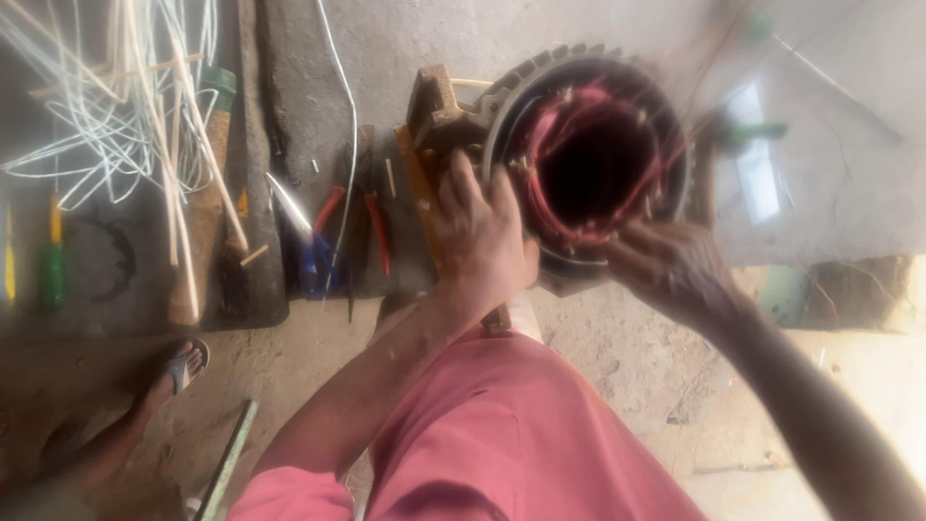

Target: The person works on an electric motor armature clamped on a workbench, using pliers to cut and trim wire ends and pressing white insulation strips into the slots around the copper windings. They bend and route red and white wires around the winding and continue fitting insulation material into the slots by hand.

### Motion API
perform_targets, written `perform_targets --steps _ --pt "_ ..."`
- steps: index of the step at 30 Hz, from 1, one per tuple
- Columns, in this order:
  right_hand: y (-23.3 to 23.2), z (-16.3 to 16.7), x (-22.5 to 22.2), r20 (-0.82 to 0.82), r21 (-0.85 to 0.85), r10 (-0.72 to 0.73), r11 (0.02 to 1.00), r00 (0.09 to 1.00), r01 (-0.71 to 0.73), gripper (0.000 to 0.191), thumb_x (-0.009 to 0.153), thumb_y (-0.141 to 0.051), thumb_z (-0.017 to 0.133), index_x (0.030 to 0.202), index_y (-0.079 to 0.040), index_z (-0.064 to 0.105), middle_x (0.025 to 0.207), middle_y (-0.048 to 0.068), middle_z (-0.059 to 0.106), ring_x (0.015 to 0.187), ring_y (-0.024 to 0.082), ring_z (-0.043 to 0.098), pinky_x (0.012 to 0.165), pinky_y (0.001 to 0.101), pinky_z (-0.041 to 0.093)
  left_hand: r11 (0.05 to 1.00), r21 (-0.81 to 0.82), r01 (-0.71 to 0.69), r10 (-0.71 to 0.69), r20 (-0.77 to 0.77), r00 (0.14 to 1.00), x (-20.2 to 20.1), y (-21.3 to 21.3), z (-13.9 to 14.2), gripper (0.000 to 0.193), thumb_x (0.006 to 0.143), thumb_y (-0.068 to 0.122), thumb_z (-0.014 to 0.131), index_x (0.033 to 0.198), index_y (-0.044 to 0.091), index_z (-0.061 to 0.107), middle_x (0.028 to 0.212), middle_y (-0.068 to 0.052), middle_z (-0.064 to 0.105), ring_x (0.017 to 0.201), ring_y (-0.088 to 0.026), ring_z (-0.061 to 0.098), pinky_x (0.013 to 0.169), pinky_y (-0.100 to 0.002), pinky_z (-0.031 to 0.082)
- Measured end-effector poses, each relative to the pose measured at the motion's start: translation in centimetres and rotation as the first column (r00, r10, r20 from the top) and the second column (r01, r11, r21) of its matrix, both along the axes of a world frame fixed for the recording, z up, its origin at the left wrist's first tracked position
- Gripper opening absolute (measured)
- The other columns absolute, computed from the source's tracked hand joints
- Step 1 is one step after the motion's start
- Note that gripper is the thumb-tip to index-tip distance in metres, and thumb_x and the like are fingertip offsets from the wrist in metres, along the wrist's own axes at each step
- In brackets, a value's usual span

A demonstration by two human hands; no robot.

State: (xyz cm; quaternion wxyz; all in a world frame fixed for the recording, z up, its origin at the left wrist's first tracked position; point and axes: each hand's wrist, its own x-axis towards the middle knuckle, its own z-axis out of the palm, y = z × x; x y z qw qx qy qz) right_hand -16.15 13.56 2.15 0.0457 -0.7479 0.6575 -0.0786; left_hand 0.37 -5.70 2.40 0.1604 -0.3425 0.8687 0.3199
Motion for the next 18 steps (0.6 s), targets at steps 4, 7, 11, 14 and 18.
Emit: perform_targets --steps 4,7,11,14,18 --pt "-1.7 0.9 -0.5 0.080 -0.007 0.152 0.988 0.985 -0.152 0.041 0.082 -0.008 0.082 0.118 -0.023 0.071 0.121 0.003 0.072 0.100 0.018 0.070 0.087 0.0315 0.057 0.998 0.052 -0.043 0.041 0.033 0.999 -0.3 0.0 0.8 0.109 0.072 0.042 0.091 0.152 0.005 0.027 0.159 -0.030 0.006 0.145 -0.044 0.023 0.117 -0.067 0.021" --pt "-2.7 1.5 -0.7 0.059 0.020 0.259 0.965 0.964 -0.261 0.048 0.077 -0.010 0.082 0.120 -0.026 0.070 0.124 0.000 0.069 0.114 0.021 0.067 0.102 0.0365 0.057 0.997 0.046 -0.069 0.069 0.017 0.997 -0.4 0.1 1.0 0.109 0.069 0.041 0.092 0.150 0.005 0.028 0.157 -0.030 0.007 0.145 -0.043 0.023 0.117 -0.065 0.023" --pt "-4.2 1.6 -1.2 0.051 0.800 -0.414 0.561 0.909 0.211 0.039 0.083 -0.031 0.081 0.121 -0.031 0.071 0.135 -0.006 0.064 0.119 0.016 0.059 0.096 0.0373 0.051 0.988 0.105 -0.113 0.113 0.003 0.994 -0.6 0.3 1.0 0.104 0.067 0.034 0.094 0.145 0.004 0.033 0.159 -0.030 0.007 0.145 -0.045 0.024 0.115 -0.060 0.033" --pt "-4.7 2.2 -1.1 -0.106 0.699 -0.042 0.707 0.994 0.104 0.035 0.092 -0.010 0.071 0.117 -0.034 0.072 0.133 -0.010 0.067 0.114 0.012 0.066 0.088 0.0259 0.060 0.978 0.152 -0.146 0.152 -0.029 0.988 -0.8 0.3 0.8 0.100 0.066 0.029 0.095 0.142 0.003 0.035 0.159 -0.030 0.006 0.145 -0.048 0.024 0.111 -0.058 0.039" --pt "-4.8 3.7 -0.1 0.198 0.223 0.221 0.939 0.955 -0.263 0.024 0.100 -0.025 0.067 0.122 -0.032 0.072 0.122 -0.006 0.072 0.122 0.019 0.064 0.105 0.0378 0.051 0.975 0.185 -0.123 0.133 -0.042 0.990 -0.6 0.2 0.4 0.100 0.066 0.024 0.094 0.143 0.002 0.034 0.160 -0.031 0.005 0.145 -0.048 0.024 0.111 -0.056 0.042"
